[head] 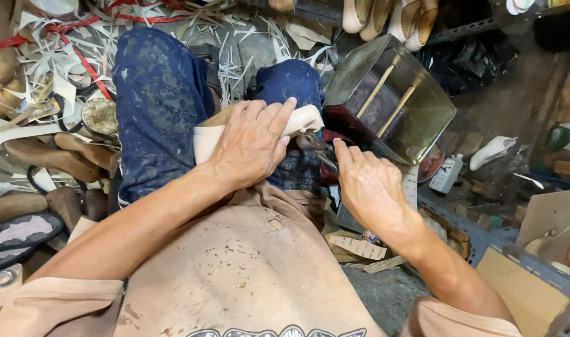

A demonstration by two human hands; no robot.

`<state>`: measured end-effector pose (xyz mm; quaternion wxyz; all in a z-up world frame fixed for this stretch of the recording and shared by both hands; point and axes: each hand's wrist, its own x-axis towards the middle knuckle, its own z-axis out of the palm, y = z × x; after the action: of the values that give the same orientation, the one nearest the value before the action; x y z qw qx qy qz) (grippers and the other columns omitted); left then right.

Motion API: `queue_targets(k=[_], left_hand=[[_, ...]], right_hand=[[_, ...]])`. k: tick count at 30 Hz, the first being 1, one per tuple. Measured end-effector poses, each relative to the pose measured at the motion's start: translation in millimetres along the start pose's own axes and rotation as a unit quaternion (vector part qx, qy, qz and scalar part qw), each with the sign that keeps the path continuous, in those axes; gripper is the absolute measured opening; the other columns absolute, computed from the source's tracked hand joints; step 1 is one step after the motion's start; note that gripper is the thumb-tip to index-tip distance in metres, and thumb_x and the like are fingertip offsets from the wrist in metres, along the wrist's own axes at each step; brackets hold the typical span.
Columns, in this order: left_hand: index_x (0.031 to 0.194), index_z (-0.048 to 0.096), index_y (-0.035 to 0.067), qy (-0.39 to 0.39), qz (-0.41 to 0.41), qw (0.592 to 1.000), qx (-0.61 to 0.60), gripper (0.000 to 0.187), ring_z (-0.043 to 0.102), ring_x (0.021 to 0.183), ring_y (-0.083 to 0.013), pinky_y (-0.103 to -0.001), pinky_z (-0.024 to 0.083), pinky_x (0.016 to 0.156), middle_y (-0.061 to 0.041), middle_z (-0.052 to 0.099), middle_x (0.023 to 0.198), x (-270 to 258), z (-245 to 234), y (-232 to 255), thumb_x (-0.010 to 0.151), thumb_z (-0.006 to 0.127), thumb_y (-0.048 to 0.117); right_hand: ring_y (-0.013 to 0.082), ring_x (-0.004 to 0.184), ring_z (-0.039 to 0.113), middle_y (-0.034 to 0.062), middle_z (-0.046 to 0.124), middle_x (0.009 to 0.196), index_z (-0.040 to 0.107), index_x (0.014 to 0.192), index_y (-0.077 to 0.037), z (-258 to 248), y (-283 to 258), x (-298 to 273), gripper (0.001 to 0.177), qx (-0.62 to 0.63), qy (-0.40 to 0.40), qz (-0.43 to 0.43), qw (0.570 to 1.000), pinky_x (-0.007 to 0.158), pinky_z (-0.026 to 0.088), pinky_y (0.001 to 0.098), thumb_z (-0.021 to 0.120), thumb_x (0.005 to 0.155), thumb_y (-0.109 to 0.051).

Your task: The person holds a beige shoe on their lap and uses a hammer to repeatedly tap the shoe's sole and heel area. They rotate the shoe to access different sides and continue hammering the edges and sole throughout the clip.

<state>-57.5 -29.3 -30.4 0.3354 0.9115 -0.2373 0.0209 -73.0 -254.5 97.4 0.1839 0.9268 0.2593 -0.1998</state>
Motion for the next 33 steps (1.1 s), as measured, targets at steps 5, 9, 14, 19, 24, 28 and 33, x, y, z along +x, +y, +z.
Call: queue_targets(k=[5, 9, 14, 19, 24, 28, 33], left_hand=[[0.154, 0.041, 0.004, 0.028, 0.025, 0.999, 0.023, 0.065, 0.054, 0.109, -0.0326, -0.050, 0.038, 0.101, -0.015, 0.059, 0.118, -3, 8, -5, 0.096, 0.051, 0.032], [0.154, 0.041, 0.005, 0.029, 0.033, 0.999, 0.019, 0.065, 0.054, 0.109, -0.0319, -0.050, 0.040, 0.098, -0.014, 0.059, 0.118, -4, 8, -10, 0.096, 0.051, 0.034], [0.151, 0.044, 0.004, 0.052, 0.035, 0.998, -0.001, 0.060, 0.057, 0.100, -0.0316, -0.048, 0.043, 0.091, -0.013, 0.060, 0.107, 11, 0, -27, 0.099, 0.047, 0.034], [0.146, 0.049, 0.005, 0.043, 0.076, 0.996, 0.024, 0.057, 0.060, 0.089, -0.0301, -0.047, 0.046, 0.083, -0.010, 0.060, 0.095, 26, -24, -17, 0.097, 0.050, 0.035], [0.142, 0.050, 0.005, -0.014, 0.035, 0.999, -0.034, 0.053, 0.060, 0.090, -0.0315, -0.047, 0.046, 0.089, -0.011, 0.059, 0.097, 14, -25, -18, 0.096, 0.047, 0.032], [0.145, 0.045, 0.005, -0.018, 0.033, 0.999, -0.025, 0.057, 0.061, 0.093, -0.0328, -0.048, 0.047, 0.094, -0.012, 0.057, 0.102, 17, -28, -17, 0.096, 0.048, 0.034], [0.143, 0.050, 0.009, 0.030, 0.049, 0.998, 0.008, 0.047, 0.061, 0.107, -0.0302, -0.048, 0.043, 0.103, -0.011, 0.059, 0.108, 14, -14, -13, 0.102, 0.044, 0.030]], right_hand=[[0.0245, 0.075, 0.072, 0.0029, 0.063, 0.089, 0.059, 0.129, -0.014, -4, -3, -4, 0.039, 0.000, -0.020, -0.007, 1.000, 0.060, 0.059, 0.0384, 0.053, 0.091, -0.024], [0.0326, 0.062, 0.072, 0.0040, 0.063, 0.079, 0.056, 0.125, -0.017, -21, -7, -3, 0.035, 0.107, -0.106, -0.014, 0.989, 0.055, 0.057, 0.0468, 0.059, 0.091, -0.024], [0.0377, 0.074, 0.073, 0.0122, 0.075, 0.076, 0.068, 0.116, -0.013, -54, -16, -1, 0.026, 0.415, -0.190, 0.015, 0.889, 0.066, 0.058, 0.0457, 0.055, 0.095, -0.018], [0.0438, 0.091, 0.073, 0.0187, 0.075, 0.091, 0.067, 0.121, -0.016, -29, -11, -14, 0.029, 0.422, -0.160, 0.043, 0.891, 0.075, 0.057, 0.0526, 0.061, 0.096, -0.030], [0.0389, 0.104, 0.073, 0.0139, 0.073, 0.117, 0.057, 0.138, -0.015, -11, -7, 0, 0.039, 0.307, -0.128, 0.025, 0.943, 0.085, 0.058, 0.0513, 0.051, 0.101, -0.026], [0.0409, 0.096, 0.072, 0.0147, 0.072, 0.104, 0.055, 0.138, -0.016, -11, -1, 18, 0.039, 0.273, -0.056, 0.019, 0.960, 0.077, 0.057, 0.0544, 0.055, 0.100, -0.021], [0.0378, 0.094, 0.072, 0.0102, 0.071, 0.102, 0.057, 0.136, -0.015, -18, 12, 25, 0.037, 0.213, -0.059, 0.001, 0.975, 0.074, 0.059, 0.0524, 0.054, 0.099, -0.020]])
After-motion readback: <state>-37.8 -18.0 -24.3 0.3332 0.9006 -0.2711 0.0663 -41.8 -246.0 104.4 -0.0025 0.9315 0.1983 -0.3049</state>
